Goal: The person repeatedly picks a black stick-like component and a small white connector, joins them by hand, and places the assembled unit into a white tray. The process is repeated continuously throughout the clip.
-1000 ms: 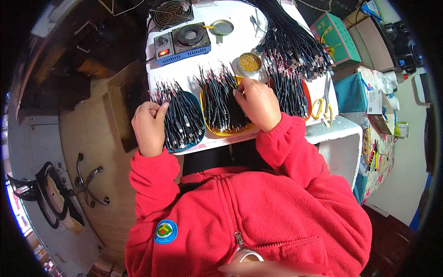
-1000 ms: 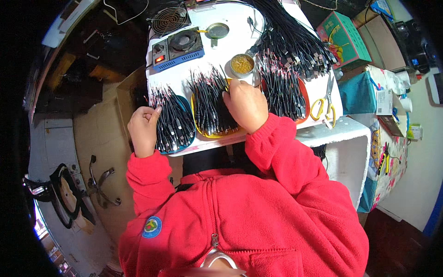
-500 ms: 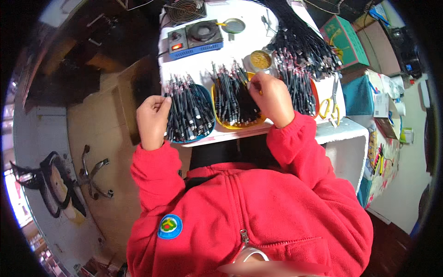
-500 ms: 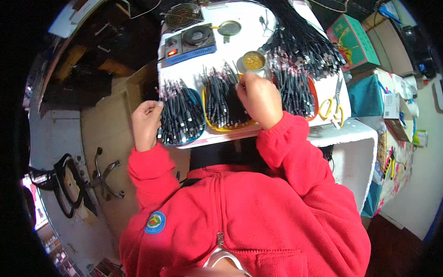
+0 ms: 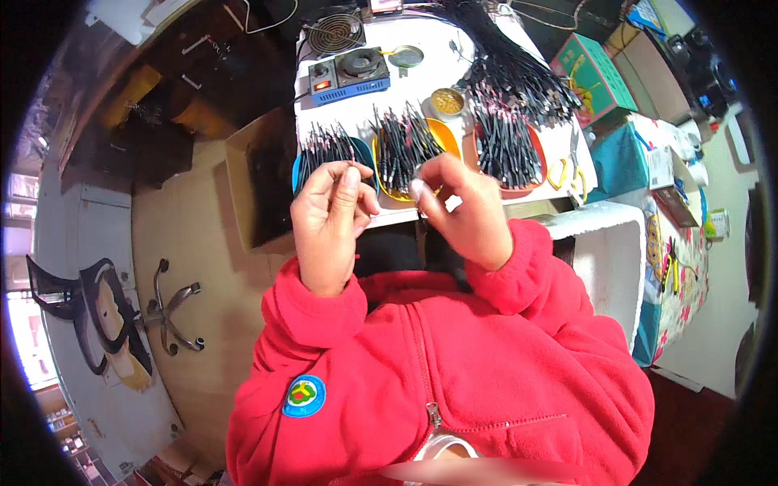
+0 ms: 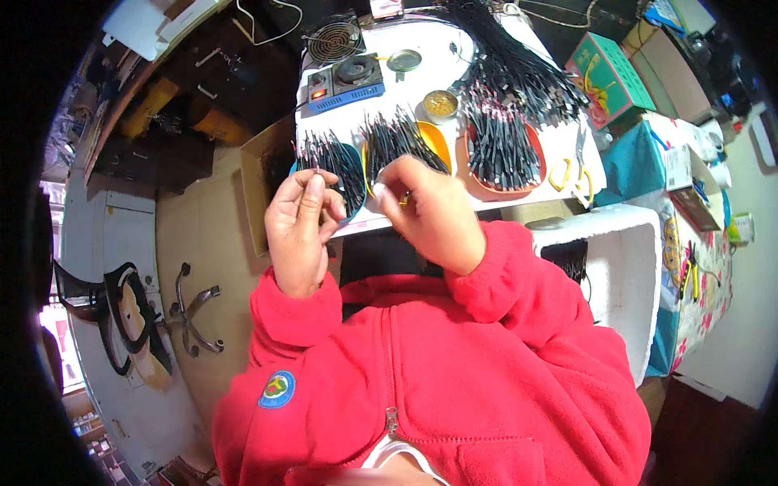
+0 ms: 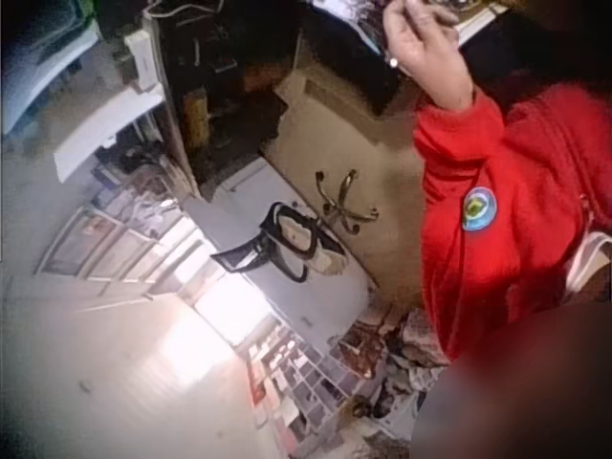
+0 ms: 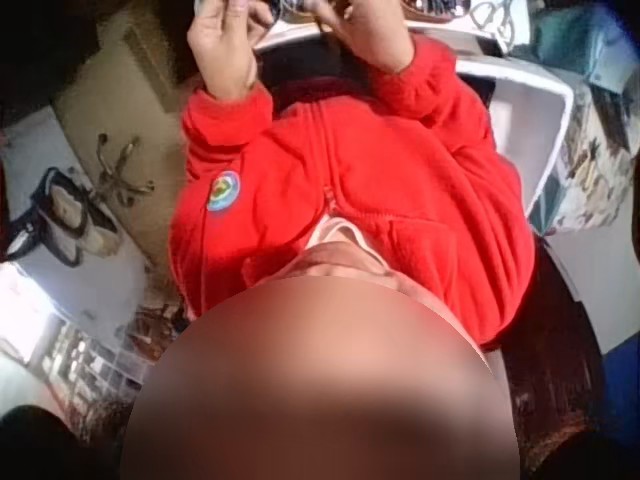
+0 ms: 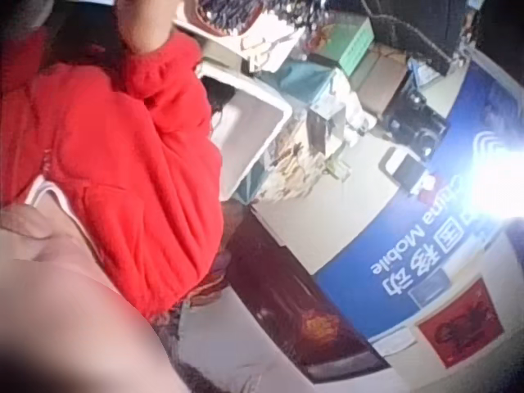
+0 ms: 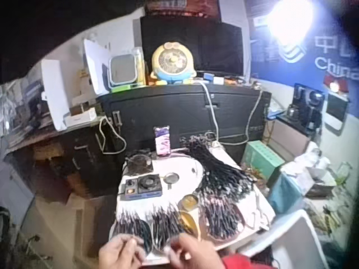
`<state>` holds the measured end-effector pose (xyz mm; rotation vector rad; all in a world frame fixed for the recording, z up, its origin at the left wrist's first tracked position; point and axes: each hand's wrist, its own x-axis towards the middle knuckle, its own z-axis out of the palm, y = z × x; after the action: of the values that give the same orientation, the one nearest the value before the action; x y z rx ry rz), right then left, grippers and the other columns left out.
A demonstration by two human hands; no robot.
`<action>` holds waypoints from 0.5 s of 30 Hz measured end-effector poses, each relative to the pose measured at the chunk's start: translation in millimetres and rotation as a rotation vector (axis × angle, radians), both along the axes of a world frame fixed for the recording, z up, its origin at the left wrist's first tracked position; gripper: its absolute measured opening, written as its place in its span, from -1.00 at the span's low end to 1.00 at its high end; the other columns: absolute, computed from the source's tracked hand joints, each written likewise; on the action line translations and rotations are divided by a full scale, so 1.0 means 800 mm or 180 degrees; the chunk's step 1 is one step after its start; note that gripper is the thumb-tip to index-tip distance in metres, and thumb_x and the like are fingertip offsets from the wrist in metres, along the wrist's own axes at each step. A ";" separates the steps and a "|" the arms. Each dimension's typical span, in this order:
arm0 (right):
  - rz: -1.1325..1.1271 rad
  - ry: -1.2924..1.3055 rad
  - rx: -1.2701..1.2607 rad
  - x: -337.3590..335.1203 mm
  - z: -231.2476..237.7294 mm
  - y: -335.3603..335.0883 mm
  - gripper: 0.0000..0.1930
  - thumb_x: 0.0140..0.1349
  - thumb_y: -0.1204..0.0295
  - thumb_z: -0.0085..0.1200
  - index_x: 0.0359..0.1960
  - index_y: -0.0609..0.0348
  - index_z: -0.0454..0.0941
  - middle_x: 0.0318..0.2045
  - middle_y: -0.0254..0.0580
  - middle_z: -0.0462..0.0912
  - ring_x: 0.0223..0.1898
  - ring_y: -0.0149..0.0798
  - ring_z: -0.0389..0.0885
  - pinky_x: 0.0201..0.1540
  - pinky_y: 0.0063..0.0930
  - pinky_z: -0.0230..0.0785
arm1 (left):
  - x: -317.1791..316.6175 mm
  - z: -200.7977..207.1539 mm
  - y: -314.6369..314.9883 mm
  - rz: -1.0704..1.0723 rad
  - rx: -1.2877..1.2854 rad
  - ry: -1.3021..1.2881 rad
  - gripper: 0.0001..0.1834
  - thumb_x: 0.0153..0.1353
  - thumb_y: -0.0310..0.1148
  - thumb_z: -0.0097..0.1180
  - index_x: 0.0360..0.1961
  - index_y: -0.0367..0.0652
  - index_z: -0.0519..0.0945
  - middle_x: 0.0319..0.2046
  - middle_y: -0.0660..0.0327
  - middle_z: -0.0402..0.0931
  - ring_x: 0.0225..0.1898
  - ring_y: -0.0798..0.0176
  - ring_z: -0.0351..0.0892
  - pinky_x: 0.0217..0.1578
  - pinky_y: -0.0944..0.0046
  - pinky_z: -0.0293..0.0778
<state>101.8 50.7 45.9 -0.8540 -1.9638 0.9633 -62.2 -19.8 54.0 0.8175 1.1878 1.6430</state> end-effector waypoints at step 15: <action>-0.0141 0.0157 0.0946 0.047 -0.011 -0.089 -0.85 0.14 0.54 0.23 -0.34 0.26 0.48 -0.56 -0.19 0.55 -0.58 -0.37 0.56 -0.48 -0.51 0.40 | 0.089 -0.009 -0.048 -0.0406 0.0483 -0.0438 -0.83 0.39 -0.44 -0.04 -0.20 -0.29 0.56 -0.17 0.04 0.62 -0.15 0.26 0.61 -0.16 0.36 0.56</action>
<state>139.6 -20.5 37.2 -0.6946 -1.9742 0.6390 8.8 -57.9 46.9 0.8422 0.9062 1.6700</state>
